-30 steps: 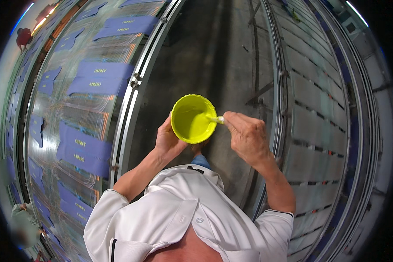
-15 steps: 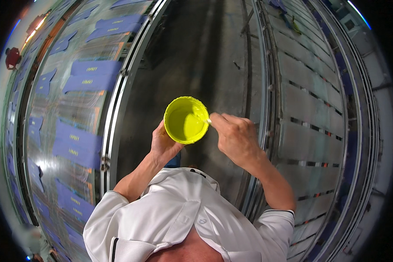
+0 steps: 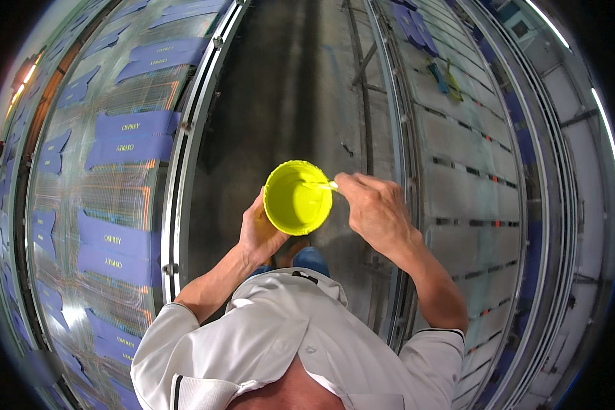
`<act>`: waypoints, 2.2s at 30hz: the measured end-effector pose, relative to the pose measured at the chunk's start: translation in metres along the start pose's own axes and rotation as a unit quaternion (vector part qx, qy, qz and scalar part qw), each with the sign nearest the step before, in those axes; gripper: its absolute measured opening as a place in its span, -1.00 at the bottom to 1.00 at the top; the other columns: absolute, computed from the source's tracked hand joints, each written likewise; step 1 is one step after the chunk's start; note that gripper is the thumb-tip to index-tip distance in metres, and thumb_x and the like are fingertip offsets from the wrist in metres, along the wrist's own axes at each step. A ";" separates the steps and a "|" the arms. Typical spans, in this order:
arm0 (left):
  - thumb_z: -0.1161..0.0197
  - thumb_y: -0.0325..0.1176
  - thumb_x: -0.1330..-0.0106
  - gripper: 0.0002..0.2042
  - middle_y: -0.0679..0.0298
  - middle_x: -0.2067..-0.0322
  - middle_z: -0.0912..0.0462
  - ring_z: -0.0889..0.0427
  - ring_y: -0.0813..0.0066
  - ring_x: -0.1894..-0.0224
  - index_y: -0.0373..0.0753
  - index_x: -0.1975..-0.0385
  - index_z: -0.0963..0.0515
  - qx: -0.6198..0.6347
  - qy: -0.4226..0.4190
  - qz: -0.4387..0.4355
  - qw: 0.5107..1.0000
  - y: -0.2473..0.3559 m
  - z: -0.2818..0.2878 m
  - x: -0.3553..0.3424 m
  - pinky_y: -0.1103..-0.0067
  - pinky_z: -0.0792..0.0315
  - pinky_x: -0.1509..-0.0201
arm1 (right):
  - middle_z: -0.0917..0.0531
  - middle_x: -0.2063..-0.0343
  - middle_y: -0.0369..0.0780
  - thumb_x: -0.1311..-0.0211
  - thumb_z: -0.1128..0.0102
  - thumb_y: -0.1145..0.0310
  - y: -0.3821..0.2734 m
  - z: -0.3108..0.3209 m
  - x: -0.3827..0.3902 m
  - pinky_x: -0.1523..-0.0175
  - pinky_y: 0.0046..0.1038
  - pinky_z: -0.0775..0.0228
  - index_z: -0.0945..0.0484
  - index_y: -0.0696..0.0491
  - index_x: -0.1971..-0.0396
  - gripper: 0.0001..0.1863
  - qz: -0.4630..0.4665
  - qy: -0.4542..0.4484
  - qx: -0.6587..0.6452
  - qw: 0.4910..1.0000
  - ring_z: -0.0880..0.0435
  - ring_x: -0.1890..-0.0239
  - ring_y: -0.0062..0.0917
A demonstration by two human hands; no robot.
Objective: The person prepares a yellow ink mixture in a small bowl, adds a liquid from a bottle, and stirs it. They then walk along a conveyor line carrying the bowl and hand it to a coworker who is screen printing purple shirts. The person observes the coworker applying ink to the screen.
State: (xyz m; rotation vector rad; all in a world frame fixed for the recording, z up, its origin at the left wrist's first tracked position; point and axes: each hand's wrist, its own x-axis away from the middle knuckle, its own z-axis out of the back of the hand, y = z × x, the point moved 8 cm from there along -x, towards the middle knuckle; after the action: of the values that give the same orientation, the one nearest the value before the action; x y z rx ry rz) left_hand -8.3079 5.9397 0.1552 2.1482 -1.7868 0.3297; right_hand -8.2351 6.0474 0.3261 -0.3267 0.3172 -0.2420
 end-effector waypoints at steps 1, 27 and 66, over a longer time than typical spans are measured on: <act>0.13 0.03 -0.48 -0.55 0.20 -0.15 -0.45 -0.43 0.25 -0.21 -0.14 -0.16 -0.39 0.004 0.007 -0.012 1.000 0.012 -0.003 -0.018 0.25 -0.36 -0.28 | -0.54 0.58 -0.12 -0.11 -0.11 0.60 0.016 -0.005 -0.014 0.41 -0.23 -0.38 -0.51 0.17 0.34 -0.90 -0.011 -0.026 -0.022 0.999 -0.60 0.51 -0.20; 0.19 0.05 -0.50 -0.56 0.29 -0.14 -0.48 -0.45 0.31 -0.19 -0.10 -0.13 -0.43 0.020 -0.011 -0.091 0.996 0.341 -0.150 -0.546 0.26 -0.31 -0.30 | -0.57 0.68 -0.05 -0.26 -0.08 0.54 0.382 -0.067 -0.524 0.51 -0.40 -0.41 -0.50 0.21 0.43 -0.92 -0.197 0.014 -0.232 0.952 -0.62 0.66 -0.25; 0.11 0.01 -0.49 -0.56 0.22 -0.19 -0.41 -0.41 0.26 -0.24 -0.16 -0.17 -0.38 0.034 -0.022 0.013 0.999 0.875 -0.438 -1.311 0.22 -0.29 -0.34 | -0.58 0.51 -0.17 0.07 -0.12 0.63 0.883 -0.039 -1.361 0.34 -0.32 -0.52 -0.51 0.12 0.34 -0.78 0.180 -0.147 -0.030 0.972 -0.63 0.44 -0.28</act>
State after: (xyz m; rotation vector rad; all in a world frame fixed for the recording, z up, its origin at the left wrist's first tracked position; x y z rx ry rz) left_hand -9.4004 7.1572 0.1500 2.1959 -1.8540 0.3585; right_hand -9.3436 7.2325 0.3420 -0.3525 0.0863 0.1733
